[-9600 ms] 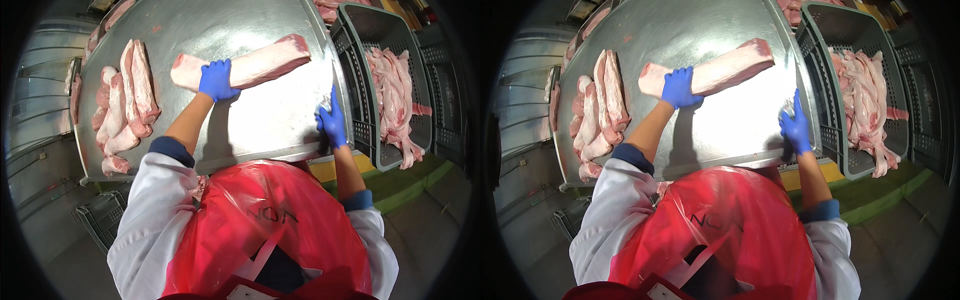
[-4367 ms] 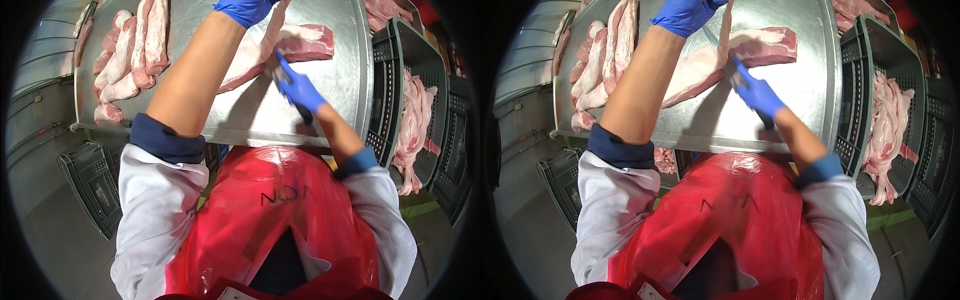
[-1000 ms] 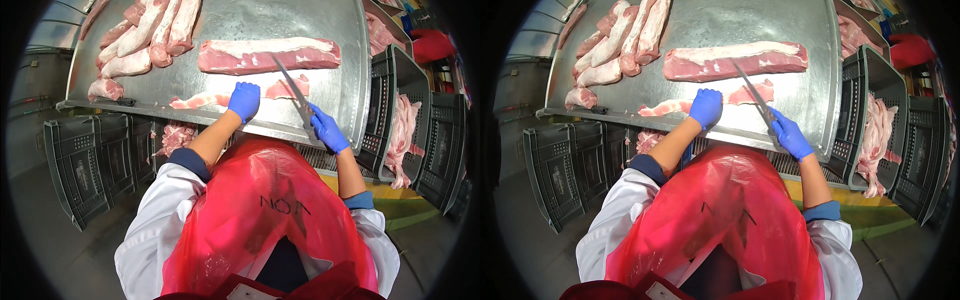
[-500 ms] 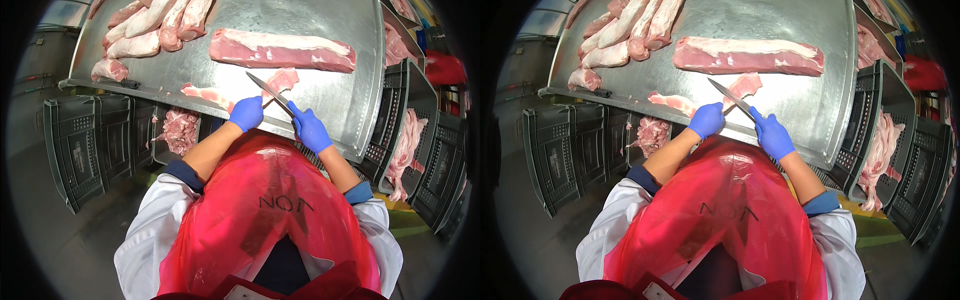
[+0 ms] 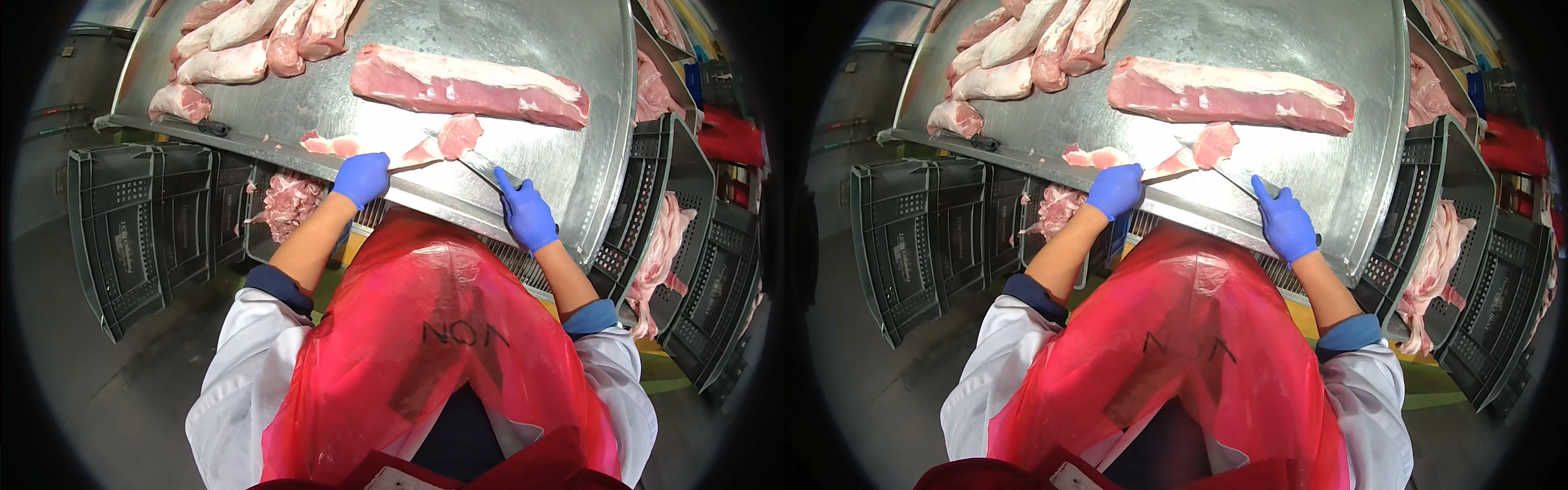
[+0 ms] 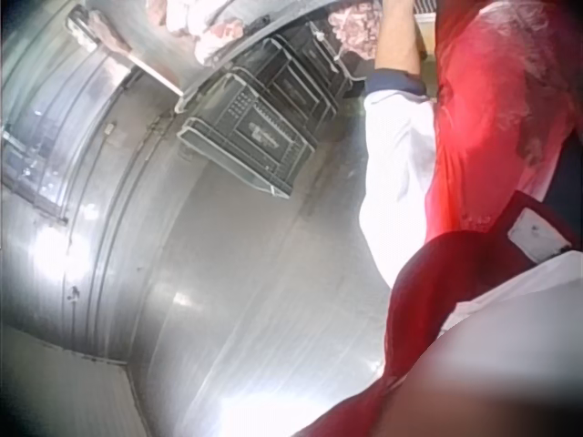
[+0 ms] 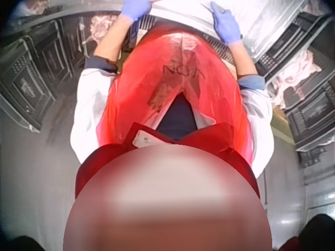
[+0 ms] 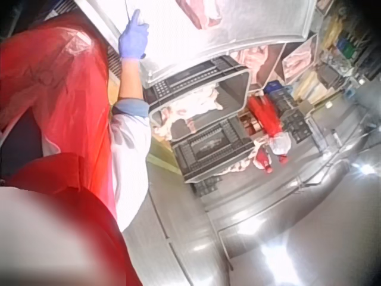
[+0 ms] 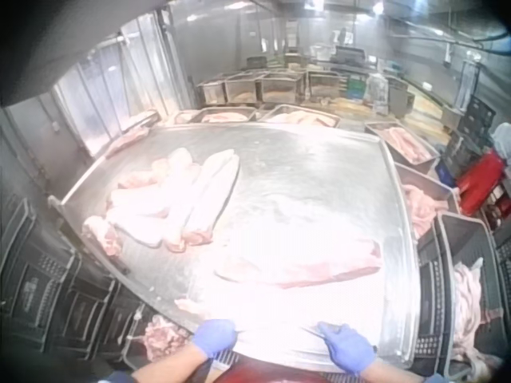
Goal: The person trims fat and connective tissue from large cuts of raw meat using a knife. They repeatedly reposition the meat on a stainless steel table, slice off excess fat, and place the trimmed pieces into a nearby crate.
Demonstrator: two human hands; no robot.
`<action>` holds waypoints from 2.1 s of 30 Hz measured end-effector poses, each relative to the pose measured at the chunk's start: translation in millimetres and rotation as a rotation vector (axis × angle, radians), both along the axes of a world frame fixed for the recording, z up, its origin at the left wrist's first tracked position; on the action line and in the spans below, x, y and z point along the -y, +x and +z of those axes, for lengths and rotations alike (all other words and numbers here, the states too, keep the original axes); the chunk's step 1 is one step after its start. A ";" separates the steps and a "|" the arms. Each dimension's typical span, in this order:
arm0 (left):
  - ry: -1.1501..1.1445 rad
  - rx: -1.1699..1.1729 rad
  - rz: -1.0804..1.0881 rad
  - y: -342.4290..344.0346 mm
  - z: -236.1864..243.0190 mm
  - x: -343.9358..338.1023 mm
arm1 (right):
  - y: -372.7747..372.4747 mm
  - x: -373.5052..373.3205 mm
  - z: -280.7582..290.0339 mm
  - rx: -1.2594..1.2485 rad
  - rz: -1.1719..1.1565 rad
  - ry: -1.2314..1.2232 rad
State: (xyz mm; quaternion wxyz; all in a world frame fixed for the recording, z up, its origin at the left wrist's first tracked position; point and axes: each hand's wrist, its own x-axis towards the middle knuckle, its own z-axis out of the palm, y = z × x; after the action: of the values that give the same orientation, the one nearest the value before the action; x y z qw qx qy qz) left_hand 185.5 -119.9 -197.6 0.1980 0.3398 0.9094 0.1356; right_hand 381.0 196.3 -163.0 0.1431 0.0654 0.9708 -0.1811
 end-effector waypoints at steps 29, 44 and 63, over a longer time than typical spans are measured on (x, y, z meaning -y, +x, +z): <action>1.138 0.697 -0.339 63.2 359.4 -226.4 | 100.9 -49.4 37.3 0.113 -0.833 -1.508; 0.167 -0.196 -0.509 29.3 40.1 -232.6 | 203.0 -55.9 -20.8 -0.327 -1.113 -1.415; 0.313 -0.512 0.211 -84.1 9.1 199.4 | -77.7 -83.3 -37.8 -0.689 -1.064 -1.174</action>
State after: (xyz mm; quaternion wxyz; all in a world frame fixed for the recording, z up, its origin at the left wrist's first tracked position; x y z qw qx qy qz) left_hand 101.4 -319.2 -188.4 -0.1074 0.2929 0.9280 0.2038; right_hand 303.3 279.7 -200.8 -0.2526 0.3682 0.5497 -0.7060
